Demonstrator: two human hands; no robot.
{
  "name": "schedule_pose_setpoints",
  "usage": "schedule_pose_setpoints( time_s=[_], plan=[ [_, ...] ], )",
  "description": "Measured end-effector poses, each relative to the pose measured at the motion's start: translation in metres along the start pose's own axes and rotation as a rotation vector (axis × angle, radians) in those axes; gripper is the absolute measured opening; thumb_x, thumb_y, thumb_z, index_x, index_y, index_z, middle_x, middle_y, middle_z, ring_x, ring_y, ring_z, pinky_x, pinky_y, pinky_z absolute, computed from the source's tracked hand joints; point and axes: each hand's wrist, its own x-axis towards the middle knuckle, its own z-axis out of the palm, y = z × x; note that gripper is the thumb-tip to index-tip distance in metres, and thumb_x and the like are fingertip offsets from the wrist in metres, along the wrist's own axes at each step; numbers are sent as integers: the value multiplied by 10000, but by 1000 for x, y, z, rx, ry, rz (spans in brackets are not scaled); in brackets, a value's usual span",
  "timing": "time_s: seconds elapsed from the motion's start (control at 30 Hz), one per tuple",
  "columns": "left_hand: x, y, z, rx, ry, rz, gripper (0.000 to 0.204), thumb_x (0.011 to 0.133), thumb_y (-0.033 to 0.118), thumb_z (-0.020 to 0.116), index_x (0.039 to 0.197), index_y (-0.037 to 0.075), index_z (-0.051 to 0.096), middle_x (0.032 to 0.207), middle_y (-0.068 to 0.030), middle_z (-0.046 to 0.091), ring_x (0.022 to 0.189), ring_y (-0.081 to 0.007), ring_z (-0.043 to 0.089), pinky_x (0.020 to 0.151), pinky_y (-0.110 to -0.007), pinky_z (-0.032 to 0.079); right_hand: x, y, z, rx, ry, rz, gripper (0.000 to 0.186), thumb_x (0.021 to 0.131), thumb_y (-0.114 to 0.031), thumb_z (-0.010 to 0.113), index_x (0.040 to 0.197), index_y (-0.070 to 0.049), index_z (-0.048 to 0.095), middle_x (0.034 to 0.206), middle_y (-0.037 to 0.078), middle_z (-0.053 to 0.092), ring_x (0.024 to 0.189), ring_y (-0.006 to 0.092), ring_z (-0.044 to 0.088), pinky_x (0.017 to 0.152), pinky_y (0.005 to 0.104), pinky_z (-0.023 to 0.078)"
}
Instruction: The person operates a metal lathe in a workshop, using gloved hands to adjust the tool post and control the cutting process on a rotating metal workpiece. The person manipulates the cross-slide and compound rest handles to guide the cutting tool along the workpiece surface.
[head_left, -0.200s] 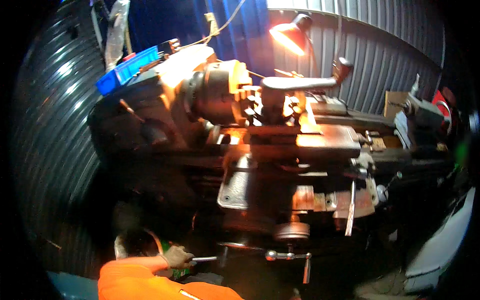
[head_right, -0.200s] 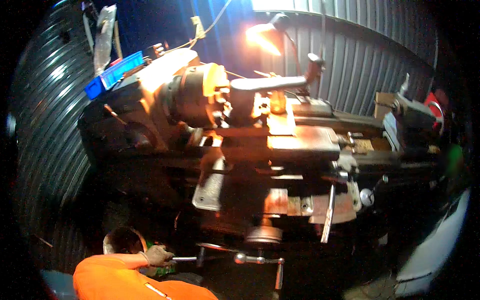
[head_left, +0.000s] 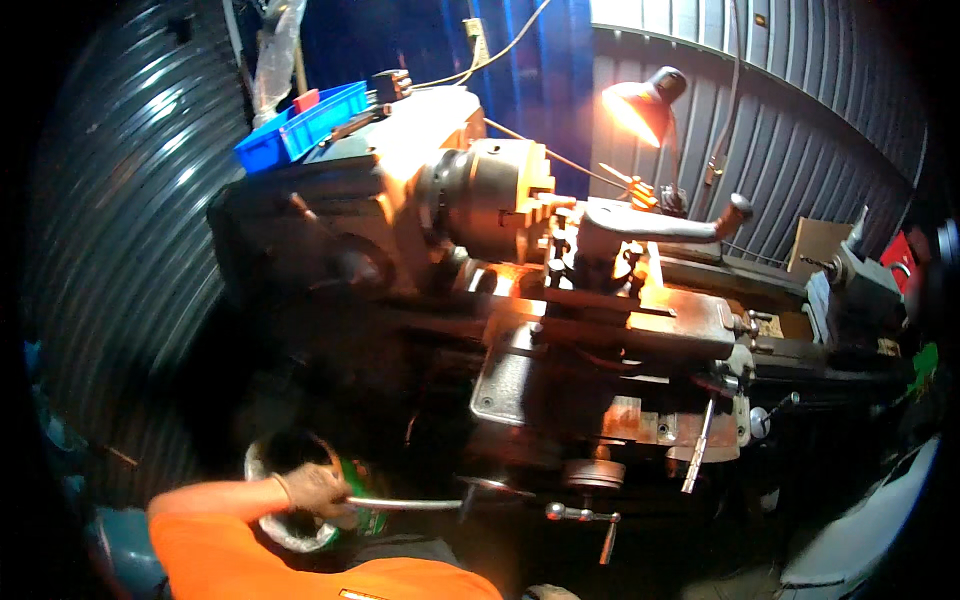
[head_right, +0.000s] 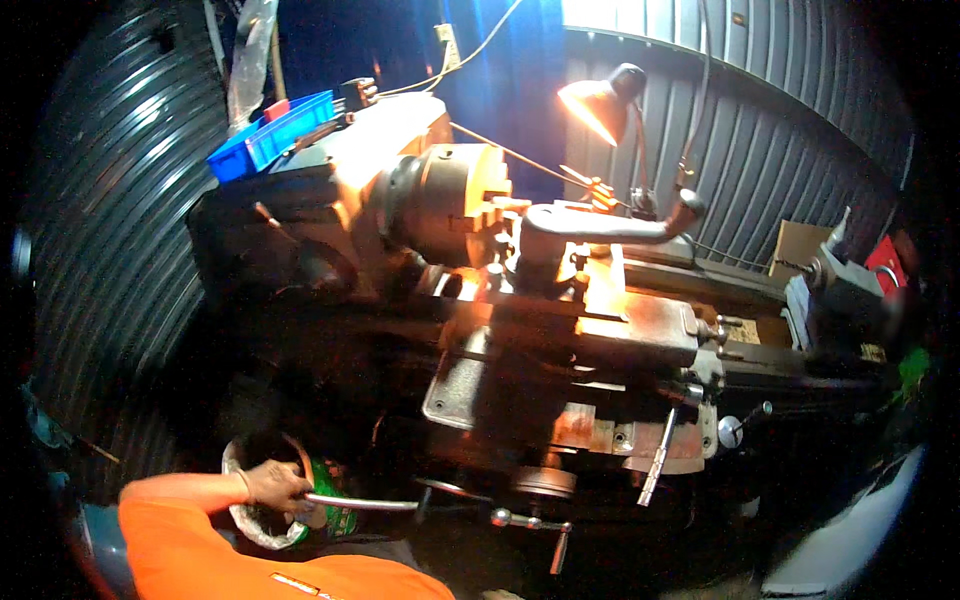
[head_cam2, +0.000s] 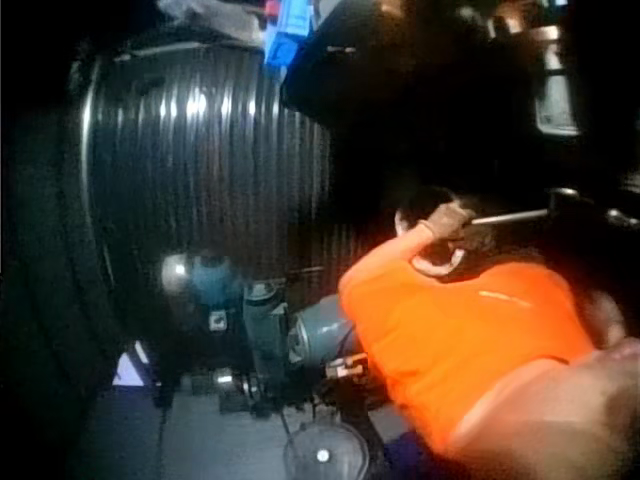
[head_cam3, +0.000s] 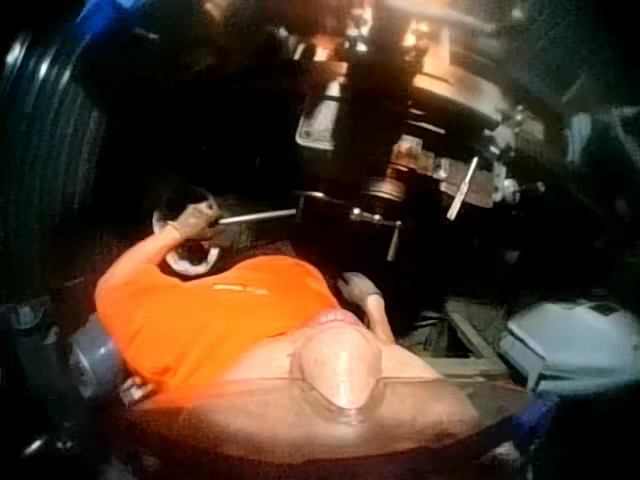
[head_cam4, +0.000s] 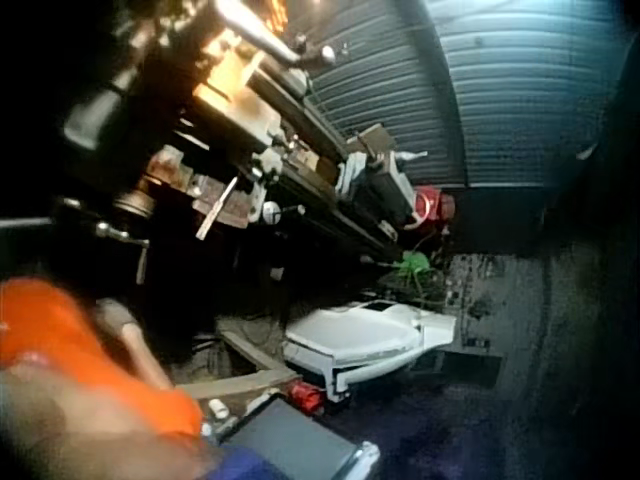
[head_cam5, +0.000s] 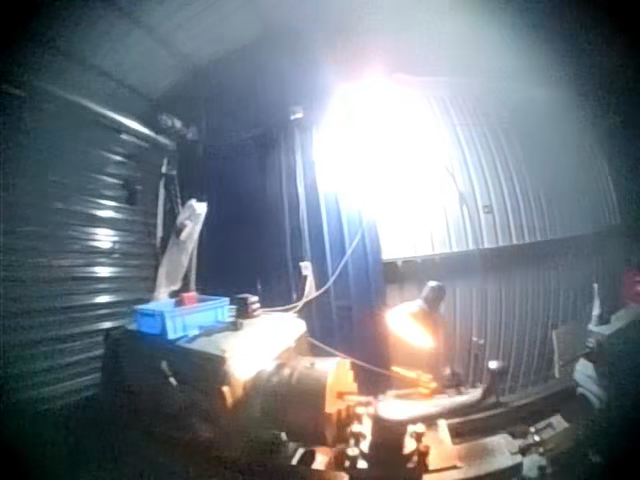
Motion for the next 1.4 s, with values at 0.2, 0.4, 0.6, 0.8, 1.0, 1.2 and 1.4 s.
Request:
schedule_pose_setpoints(
  time_s=[0.2, 0.4, 0.6, 0.8, 1.0, 1.2, 1.4],
  plan=[
    [-90, 5, -151, 180, -152, -154, 326, 850, 439, 663, 998, 157, 734, 854, -137, 715, 824, -306, 687, 704, -427, 569, -117, -138, -193, 344, 218, -456, 275, 979, -207, 609, 1164, -15, 677, 1062, 140, 721, 987, 253, 688, 873, 375, 545],
    [-128, -24, -307, 485, 42, -80, 280, 782, 412, 728, 795, 133, 734, 731, -106, 695, 737, -265, 685, 625, -399, 569, -40, -259, -255, -278, 718, -549, 931, 757, -515, 804, 1481, -90, 402, 1302, 246, 503, 1160, 408, 546, 996, 490, 451],
    [-102, -75, -423, 588, 385, 225, 267, 715, 353, 758, 737, 96, 688, 658, -139, 633, 701, -303, 680, 608, -417, 543, 88, -330, -301, -321, 768, -628, 921, 747, -326, 812, 1505, -87, 345, 1251, 207, 560, 1141, 368, 560, 961, 485, 469],
    [13, -117, -536, 929, 535, 366, 143, 687, 255, 718, 805, 176, 703, 769, -91, 683, 756, -316, 689, 667, -438, 530, 131, -352, -306, 86, 1116, -647, 753, 760, 66, 575, 1485, -40, 399, 1169, 216, 656, 1007, 331, 684, 815, 387, 551],
    [128, -165, -628, 1148, 525, 64, 264, 735, 142, 698, 963, 265, 749, 957, -3, 695, 1082, -250, 618, 826, -421, 533, 182, -466, -354, 784, 840, -682, 636, 948, -22, 548, 1538, -52, 310, 1378, 123, 567, 1019, 218, 629, 867, 340, 516],
    [218, -204, -667, 1161, 329, -102, 258, 754, 202, 720, 1001, 269, 746, 1015, -49, 700, 1088, -274, 629, 850, -476, 530, 224, -493, -401, 1084, 625, -715, 529, 982, -106, 618, 1471, -119, 417, 826, -21, 551, 626, 41, 481, 507, 212, 395],
    [292, -283, -711, 1120, 2, -89, 249, 736, 298, 750, 973, 223, 763, 1048, -22, 709, 1036, -276, 624, 851, -511, 498, 230, -515, -412, 1328, 356, -740, 441, 1012, -174, 561, 1429, -162, 415, 785, -15, 479, 566, 77, 411, 481, 238, 368]
  ],
)
